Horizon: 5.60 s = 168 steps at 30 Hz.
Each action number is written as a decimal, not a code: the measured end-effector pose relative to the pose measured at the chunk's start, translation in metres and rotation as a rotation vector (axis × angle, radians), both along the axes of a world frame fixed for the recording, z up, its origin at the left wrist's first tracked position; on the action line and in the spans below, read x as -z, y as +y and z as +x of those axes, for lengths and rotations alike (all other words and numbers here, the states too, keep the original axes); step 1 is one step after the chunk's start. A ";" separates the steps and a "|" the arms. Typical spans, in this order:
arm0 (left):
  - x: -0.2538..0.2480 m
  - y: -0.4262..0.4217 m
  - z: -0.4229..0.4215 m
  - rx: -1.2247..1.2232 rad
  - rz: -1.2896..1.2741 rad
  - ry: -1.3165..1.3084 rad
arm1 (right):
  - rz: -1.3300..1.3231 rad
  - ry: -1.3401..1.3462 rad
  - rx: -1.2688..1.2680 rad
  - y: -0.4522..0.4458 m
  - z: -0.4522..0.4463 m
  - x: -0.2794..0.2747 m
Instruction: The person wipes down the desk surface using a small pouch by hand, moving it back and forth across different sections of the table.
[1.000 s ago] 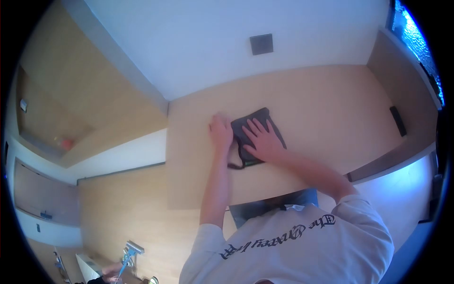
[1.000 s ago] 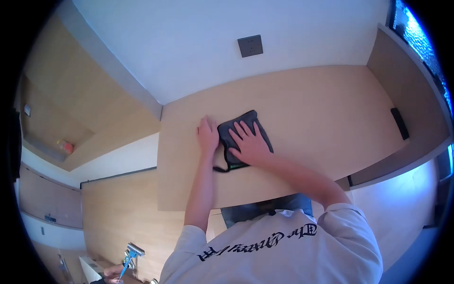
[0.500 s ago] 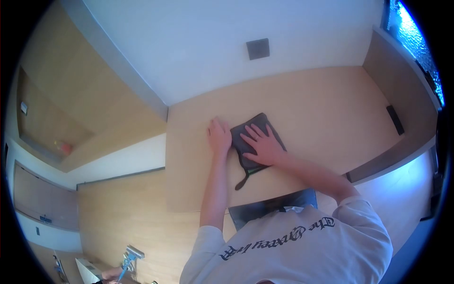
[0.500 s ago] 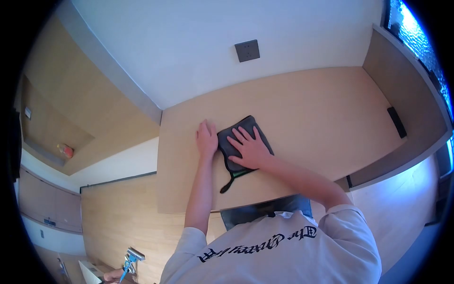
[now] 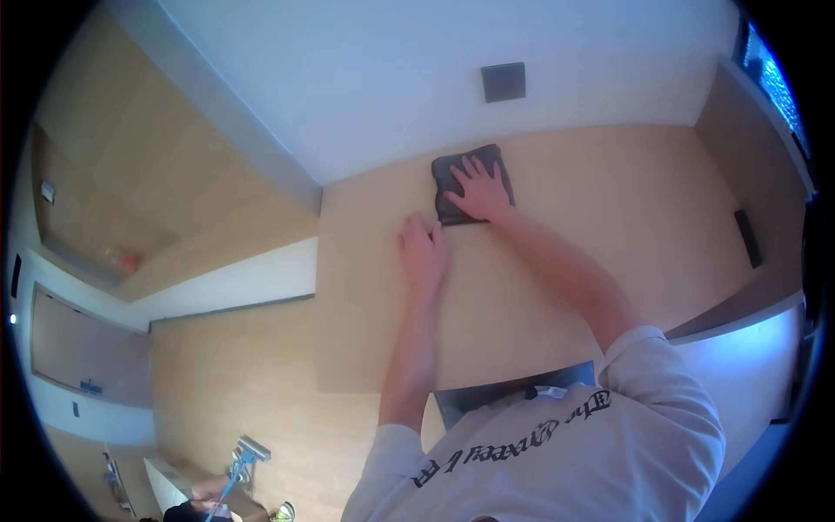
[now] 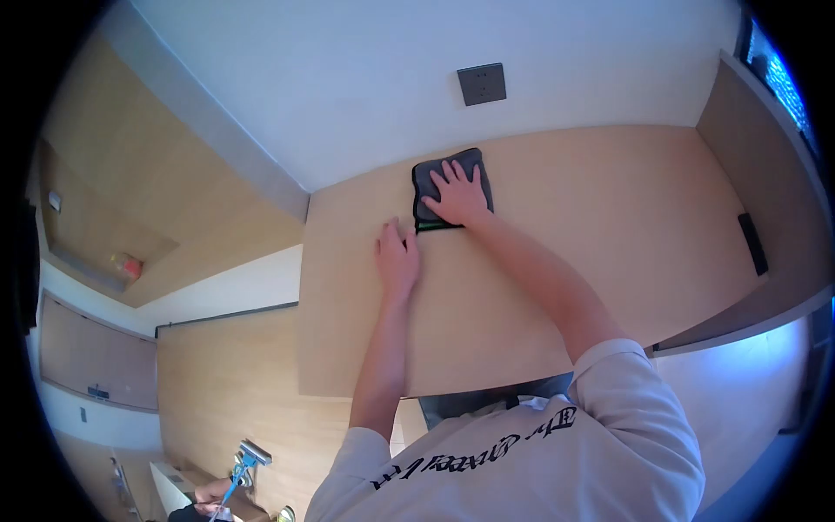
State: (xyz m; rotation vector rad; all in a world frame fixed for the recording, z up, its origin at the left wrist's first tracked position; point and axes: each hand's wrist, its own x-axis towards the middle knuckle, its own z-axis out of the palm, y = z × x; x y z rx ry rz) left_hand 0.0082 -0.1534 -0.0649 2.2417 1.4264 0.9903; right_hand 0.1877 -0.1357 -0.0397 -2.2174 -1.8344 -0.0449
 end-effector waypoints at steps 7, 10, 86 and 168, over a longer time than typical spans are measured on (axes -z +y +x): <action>-0.018 -0.009 -0.005 0.001 0.011 0.025 | 0.023 -0.040 0.104 0.043 0.006 -0.011; -0.016 -0.015 -0.002 -0.004 0.045 -0.003 | 0.128 -0.024 0.075 0.040 0.011 -0.001; -0.016 -0.006 -0.004 0.048 0.010 -0.083 | 0.040 -0.121 -0.134 -0.164 -0.040 -0.009; -0.014 -0.009 -0.002 0.009 0.027 0.141 | 0.016 -0.061 0.033 -0.084 0.058 -0.025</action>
